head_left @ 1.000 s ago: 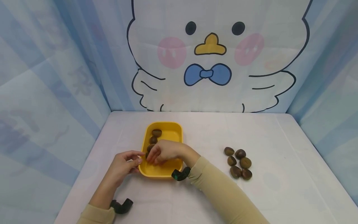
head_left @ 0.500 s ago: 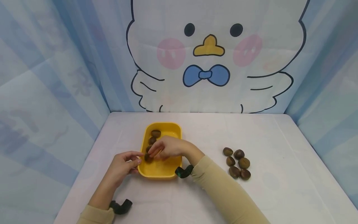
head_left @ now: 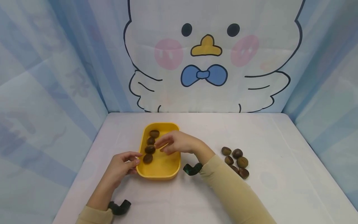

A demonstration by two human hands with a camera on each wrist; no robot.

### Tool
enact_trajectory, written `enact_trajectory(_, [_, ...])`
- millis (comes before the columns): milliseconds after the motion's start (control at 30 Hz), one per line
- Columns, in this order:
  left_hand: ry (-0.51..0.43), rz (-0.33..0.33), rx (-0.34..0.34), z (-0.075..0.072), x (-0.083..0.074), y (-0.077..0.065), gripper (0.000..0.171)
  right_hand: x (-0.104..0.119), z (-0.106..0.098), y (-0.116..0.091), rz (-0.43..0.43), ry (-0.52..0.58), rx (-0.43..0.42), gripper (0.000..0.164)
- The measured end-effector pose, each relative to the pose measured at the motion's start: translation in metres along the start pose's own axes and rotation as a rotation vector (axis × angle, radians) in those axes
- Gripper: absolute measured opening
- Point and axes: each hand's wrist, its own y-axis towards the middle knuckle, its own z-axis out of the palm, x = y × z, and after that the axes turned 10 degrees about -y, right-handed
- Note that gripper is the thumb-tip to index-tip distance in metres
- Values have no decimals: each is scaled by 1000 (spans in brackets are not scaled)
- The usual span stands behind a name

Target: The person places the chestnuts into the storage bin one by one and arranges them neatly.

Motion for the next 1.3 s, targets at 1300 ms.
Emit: enact_trajectory(1300, [2, 9, 8, -2, 1, 0, 32, -65, -68, -135, 157, 6, -217, 48])
